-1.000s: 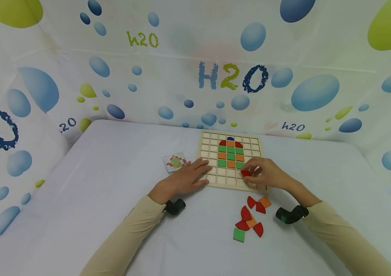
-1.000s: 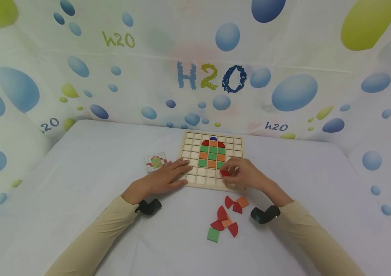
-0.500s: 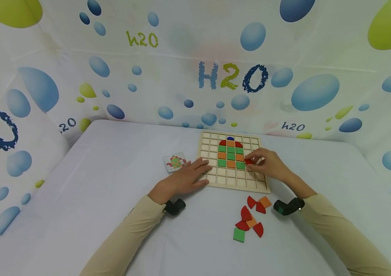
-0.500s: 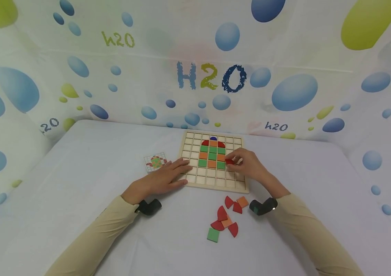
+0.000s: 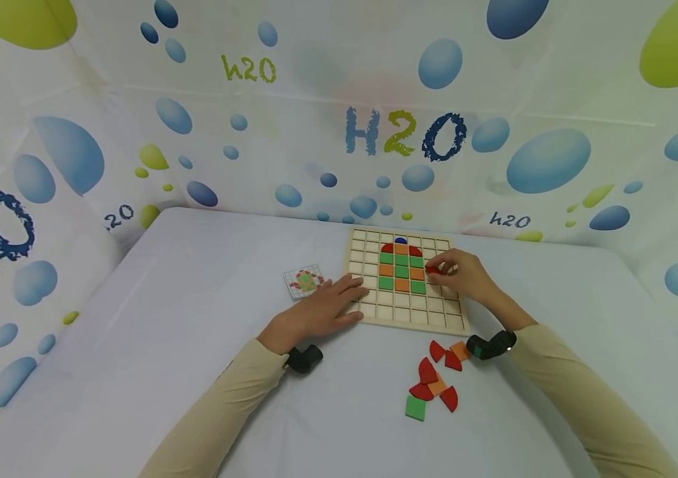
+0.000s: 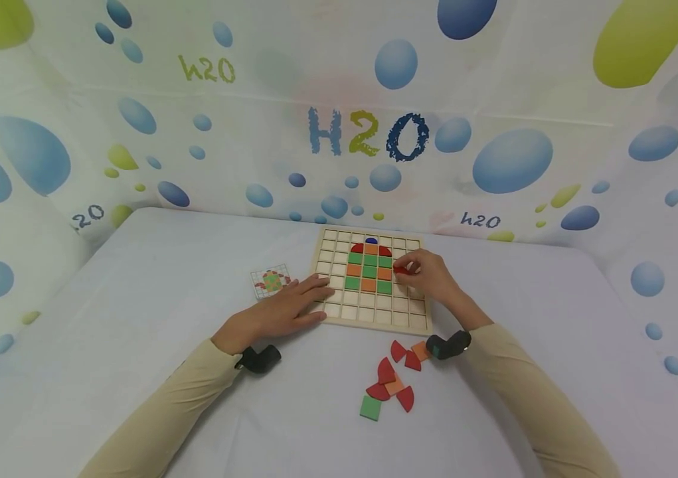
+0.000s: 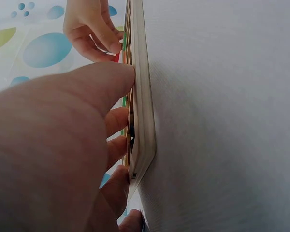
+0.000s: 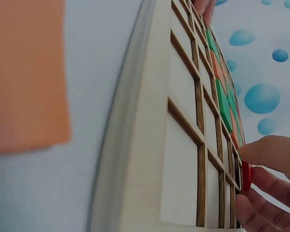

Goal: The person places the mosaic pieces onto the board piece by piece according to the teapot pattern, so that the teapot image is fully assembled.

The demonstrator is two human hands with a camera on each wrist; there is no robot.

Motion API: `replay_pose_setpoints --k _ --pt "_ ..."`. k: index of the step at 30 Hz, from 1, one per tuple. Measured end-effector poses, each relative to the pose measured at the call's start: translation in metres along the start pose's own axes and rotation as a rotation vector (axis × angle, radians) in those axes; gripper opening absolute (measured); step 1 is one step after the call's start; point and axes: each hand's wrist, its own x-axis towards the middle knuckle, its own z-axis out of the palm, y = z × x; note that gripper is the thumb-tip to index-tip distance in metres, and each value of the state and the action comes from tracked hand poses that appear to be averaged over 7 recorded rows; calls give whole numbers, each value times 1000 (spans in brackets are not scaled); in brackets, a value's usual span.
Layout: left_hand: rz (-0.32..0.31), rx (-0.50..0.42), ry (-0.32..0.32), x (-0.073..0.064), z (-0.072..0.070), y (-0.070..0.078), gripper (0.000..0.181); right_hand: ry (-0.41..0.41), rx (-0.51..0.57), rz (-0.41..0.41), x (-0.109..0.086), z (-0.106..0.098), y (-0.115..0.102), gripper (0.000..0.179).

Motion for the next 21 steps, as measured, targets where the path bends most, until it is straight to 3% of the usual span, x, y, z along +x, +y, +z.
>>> replay_pose_setpoints --k 16,21 --pt "5 -3 0 0 0 1 51 38 15 78 13 6 3 21" --pt "8 13 11 0 0 -1 51 12 43 89 13 3 5 20"
